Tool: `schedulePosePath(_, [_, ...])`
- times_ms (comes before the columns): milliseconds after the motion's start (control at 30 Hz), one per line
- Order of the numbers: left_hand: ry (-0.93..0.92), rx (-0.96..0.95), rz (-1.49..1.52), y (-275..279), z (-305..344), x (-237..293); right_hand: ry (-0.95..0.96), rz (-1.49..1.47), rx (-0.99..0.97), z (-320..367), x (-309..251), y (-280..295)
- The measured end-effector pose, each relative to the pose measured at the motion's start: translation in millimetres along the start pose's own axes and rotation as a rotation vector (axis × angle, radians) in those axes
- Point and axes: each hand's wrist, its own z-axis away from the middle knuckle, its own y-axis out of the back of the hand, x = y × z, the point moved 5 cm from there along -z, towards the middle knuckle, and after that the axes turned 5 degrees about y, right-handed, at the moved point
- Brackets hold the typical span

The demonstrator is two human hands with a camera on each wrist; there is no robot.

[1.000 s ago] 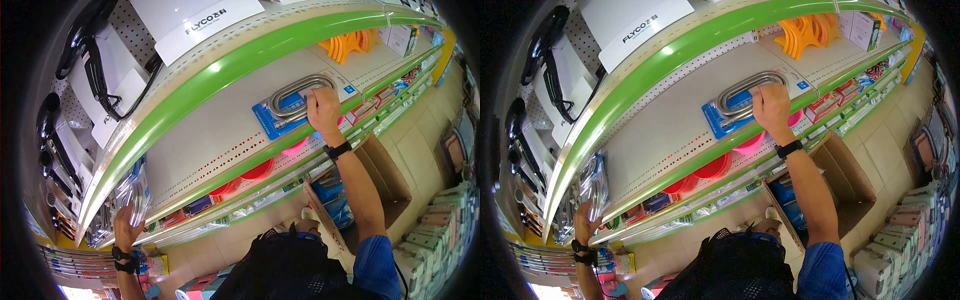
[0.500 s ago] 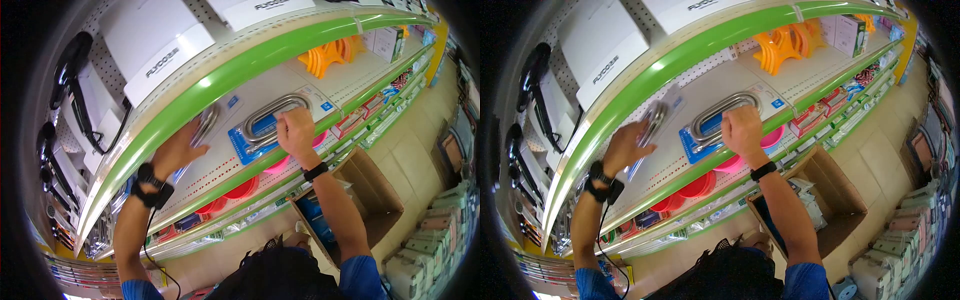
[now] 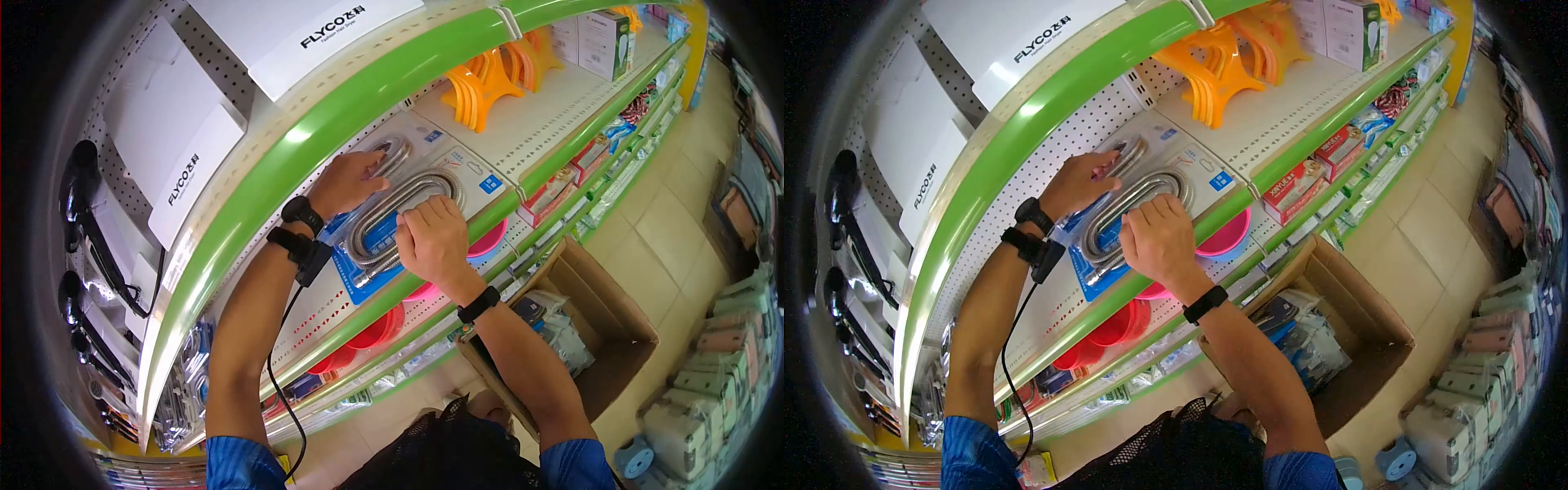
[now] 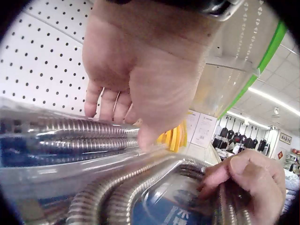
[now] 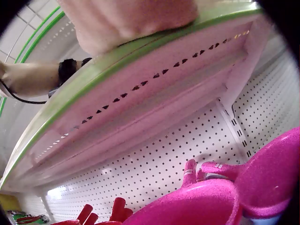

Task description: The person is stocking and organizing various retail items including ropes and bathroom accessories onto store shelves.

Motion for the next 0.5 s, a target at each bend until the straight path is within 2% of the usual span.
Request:
schedulePosePath(67, [-0.118,0.122,0.12,-9.8,5.1,-12.9,0.003,-0.011,0.003,0.5,0.9,-1.5])
schedulePosePath(233, [-0.12,0.092,0.043,-17.2,27.0,-12.0,0.022,0.002,0.019,1.7,-0.7,-1.1])
schedulePosePath(300, [-0.003,0.033,0.149,-17.7,26.5,-18.0,0.0,0.011,-0.006,0.2,-0.6,-1.7])
schedulePosePath(333, [-0.017,0.039,0.147,-19.7,24.1,-21.3,0.006,0.022,0.001,-0.6,-0.3,-2.0])
schedulePosePath(400, [-0.15,0.156,0.147,-20.9,26.6,-21.7,0.022,0.021,0.008,-2.7,-1.6,-2.8])
schedulePosePath(467, [-0.093,0.152,0.192,-26.6,31.7,-29.4,0.018,0.023,-0.011,-2.9,-1.3,-3.9])
schedulePosePath(500, [-0.051,0.231,0.125,-28.4,36.2,-35.7,0.0,0.022,-0.025,-2.0,-2.2,-3.7])
